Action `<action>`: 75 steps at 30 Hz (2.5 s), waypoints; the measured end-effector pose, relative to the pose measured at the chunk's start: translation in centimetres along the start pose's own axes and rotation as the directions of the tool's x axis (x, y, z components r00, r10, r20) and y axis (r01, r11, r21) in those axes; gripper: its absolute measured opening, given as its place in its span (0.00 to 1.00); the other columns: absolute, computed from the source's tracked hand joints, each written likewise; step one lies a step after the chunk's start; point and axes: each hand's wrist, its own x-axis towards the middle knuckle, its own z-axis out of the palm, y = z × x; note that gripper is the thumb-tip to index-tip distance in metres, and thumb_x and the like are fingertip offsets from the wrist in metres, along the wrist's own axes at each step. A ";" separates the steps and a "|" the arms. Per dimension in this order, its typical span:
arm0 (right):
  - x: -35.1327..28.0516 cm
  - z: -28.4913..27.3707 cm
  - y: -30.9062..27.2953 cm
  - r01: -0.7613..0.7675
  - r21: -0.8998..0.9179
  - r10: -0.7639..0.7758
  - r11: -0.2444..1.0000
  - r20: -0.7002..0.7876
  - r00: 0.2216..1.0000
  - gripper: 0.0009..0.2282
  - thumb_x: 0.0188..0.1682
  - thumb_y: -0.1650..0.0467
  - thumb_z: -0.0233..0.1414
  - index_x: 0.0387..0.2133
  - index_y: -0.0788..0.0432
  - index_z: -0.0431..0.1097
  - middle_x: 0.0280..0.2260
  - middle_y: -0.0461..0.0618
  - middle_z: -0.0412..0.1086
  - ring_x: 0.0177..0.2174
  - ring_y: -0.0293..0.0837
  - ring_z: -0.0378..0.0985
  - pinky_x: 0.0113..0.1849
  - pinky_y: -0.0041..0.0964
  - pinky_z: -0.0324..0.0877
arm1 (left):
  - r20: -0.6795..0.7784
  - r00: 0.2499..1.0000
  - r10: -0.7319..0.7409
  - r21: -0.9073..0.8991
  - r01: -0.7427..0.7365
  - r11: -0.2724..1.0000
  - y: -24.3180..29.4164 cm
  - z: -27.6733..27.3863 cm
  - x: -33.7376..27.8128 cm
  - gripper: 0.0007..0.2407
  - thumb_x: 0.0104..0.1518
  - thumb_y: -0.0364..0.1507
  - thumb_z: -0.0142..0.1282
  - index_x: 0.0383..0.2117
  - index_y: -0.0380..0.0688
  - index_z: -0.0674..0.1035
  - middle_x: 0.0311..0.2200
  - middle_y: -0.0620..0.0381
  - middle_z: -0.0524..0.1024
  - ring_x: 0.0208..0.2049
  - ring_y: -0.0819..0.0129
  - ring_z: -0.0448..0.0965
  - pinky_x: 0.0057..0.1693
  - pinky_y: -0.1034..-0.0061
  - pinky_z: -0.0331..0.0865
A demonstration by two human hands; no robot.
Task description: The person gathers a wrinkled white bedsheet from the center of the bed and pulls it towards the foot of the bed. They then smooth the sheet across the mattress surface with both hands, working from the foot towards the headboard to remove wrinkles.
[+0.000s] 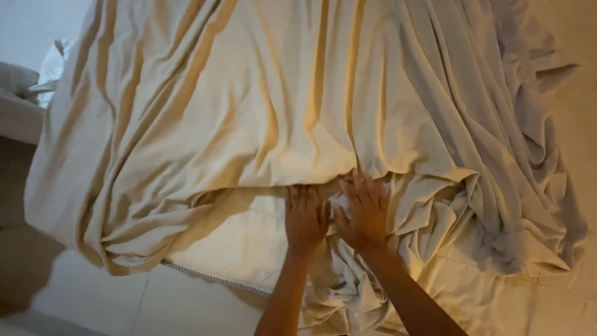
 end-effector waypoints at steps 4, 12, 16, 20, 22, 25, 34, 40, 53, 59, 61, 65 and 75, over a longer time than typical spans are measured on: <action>1.2 1.2 -0.6 -0.009 -0.009 0.009 1.000 0.049 0.999 0.31 0.44 0.61 0.56 0.62 0.62 0.62 0.66 0.68 0.53 0.65 0.67 0.51 0.62 0.69 0.44 | -0.011 0.999 0.044 0.136 -0.043 0.990 -0.6 -0.5 1.8 0.27 0.61 0.40 0.50 0.61 0.29 0.69 0.61 0.30 0.67 0.67 0.36 0.60 0.71 0.47 0.47; 0.2 5.6 1.3 -0.007 -0.149 0.027 0.989 0.128 0.991 0.29 0.50 0.59 0.50 0.65 0.57 0.60 0.68 0.67 0.51 0.68 0.66 0.48 0.63 0.71 0.43 | 0.322 0.926 -0.198 0.202 0.137 0.970 -0.7 -0.2 3.1 0.23 0.64 0.43 0.46 0.56 0.36 0.74 0.56 0.39 0.73 0.61 0.41 0.67 0.74 0.43 0.46; 0.3 5.8 1.0 -0.020 -0.170 0.044 0.985 0.143 0.989 0.28 0.51 0.59 0.48 0.66 0.54 0.59 0.67 0.66 0.52 0.67 0.65 0.49 0.62 0.71 0.43 | 0.100 0.993 -0.062 0.250 0.035 0.968 -1.8 1.9 1.7 0.24 0.61 0.41 0.47 0.56 0.32 0.74 0.56 0.34 0.72 0.60 0.37 0.66 0.69 0.44 0.49; 0.1 6.3 1.0 -0.010 -0.194 0.037 0.981 0.141 0.989 0.27 0.53 0.59 0.47 0.66 0.53 0.59 0.67 0.64 0.53 0.68 0.64 0.50 0.62 0.71 0.44 | 0.081 0.994 -0.071 0.214 0.052 0.975 -1.2 2.3 1.3 0.22 0.61 0.37 0.47 0.55 0.33 0.74 0.56 0.36 0.73 0.60 0.37 0.67 0.70 0.44 0.48; -0.2 6.1 0.8 -0.006 -0.213 0.036 0.977 0.141 0.989 0.27 0.54 0.59 0.47 0.66 0.53 0.59 0.68 0.64 0.53 0.68 0.64 0.50 0.62 0.71 0.44 | 0.063 0.995 -0.083 0.212 0.068 0.975 -0.8 2.4 0.8 0.21 0.62 0.36 0.47 0.56 0.32 0.74 0.56 0.36 0.72 0.60 0.37 0.67 0.70 0.45 0.48; -0.5 5.2 0.5 -0.006 -0.211 0.041 0.977 0.164 0.986 0.27 0.53 0.59 0.47 0.66 0.54 0.59 0.68 0.64 0.53 0.68 0.64 0.49 0.62 0.71 0.44 | 0.164 0.972 -0.167 0.216 0.130 0.968 -0.2 2.7 -0.1 0.19 0.64 0.35 0.46 0.56 0.33 0.74 0.56 0.39 0.73 0.59 0.39 0.67 0.73 0.42 0.45; -3.9 3.9 -0.1 0.056 -0.163 -0.029 0.985 0.162 0.986 0.25 0.54 0.63 0.47 0.65 0.58 0.58 0.67 0.66 0.52 0.67 0.64 0.51 0.63 0.67 0.46 | 0.069 0.985 -0.156 0.367 0.121 0.923 1.8 1.8 -3.4 0.24 0.66 0.35 0.41 0.65 0.30 0.63 0.68 0.40 0.60 0.74 0.48 0.48 0.74 0.49 0.39; -4.8 2.7 -0.5 0.053 -0.222 0.001 0.974 0.234 0.972 0.25 0.53 0.63 0.46 0.64 0.56 0.58 0.66 0.62 0.53 0.66 0.59 0.51 0.62 0.63 0.46 | 0.072 0.978 -0.196 0.328 0.163 0.930 3.2 1.4 -4.9 0.26 0.64 0.35 0.40 0.67 0.31 0.59 0.71 0.43 0.54 0.74 0.53 0.46 0.73 0.52 0.39; -8.4 0.8 -0.5 0.027 -0.122 0.008 0.992 0.277 0.961 0.26 0.51 0.63 0.47 0.64 0.57 0.57 0.65 0.63 0.54 0.65 0.61 0.52 0.62 0.63 0.45 | 0.164 0.950 -0.267 0.242 0.224 0.944 5.5 -0.2 -8.1 0.27 0.65 0.35 0.40 0.67 0.30 0.58 0.72 0.41 0.51 0.73 0.53 0.46 0.72 0.51 0.35; -6.3 -0.6 -1.0 0.058 -0.017 -0.055 0.998 0.145 0.988 0.28 0.49 0.63 0.50 0.63 0.59 0.60 0.65 0.67 0.54 0.65 0.67 0.53 0.63 0.66 0.45 | 0.109 0.964 -0.244 0.133 0.229 0.964 3.7 -1.2 -7.6 0.31 0.61 0.37 0.49 0.66 0.26 0.58 0.71 0.33 0.50 0.73 0.41 0.44 0.72 0.47 0.35; -4.9 -0.4 -1.2 0.078 -0.013 -0.076 0.997 0.117 0.990 0.28 0.48 0.62 0.51 0.63 0.59 0.61 0.65 0.67 0.54 0.65 0.67 0.53 0.64 0.67 0.46 | 0.067 0.974 -0.218 0.090 0.212 0.973 2.4 -1.7 -6.3 0.33 0.60 0.37 0.51 0.66 0.24 0.57 0.70 0.31 0.50 0.73 0.39 0.44 0.72 0.44 0.35; -2.0 0.8 -2.0 0.111 -0.015 -0.108 0.994 0.111 0.988 0.29 0.47 0.62 0.53 0.63 0.58 0.61 0.67 0.66 0.53 0.67 0.65 0.52 0.63 0.68 0.47 | 0.023 0.996 -0.086 0.085 0.084 0.993 -0.2 -3.2 -3.0 0.34 0.59 0.39 0.52 0.68 0.27 0.57 0.71 0.32 0.51 0.73 0.39 0.46 0.73 0.44 0.37; -0.5 5.3 -1.5 0.132 -0.061 -0.121 0.989 0.166 0.979 0.28 0.50 0.59 0.54 0.63 0.57 0.62 0.67 0.61 0.55 0.67 0.62 0.52 0.63 0.72 0.46 | 0.096 0.984 -0.148 0.160 0.132 0.978 -2.2 -2.6 0.1 0.34 0.59 0.37 0.53 0.69 0.31 0.56 0.72 0.40 0.53 0.74 0.48 0.50 0.73 0.52 0.44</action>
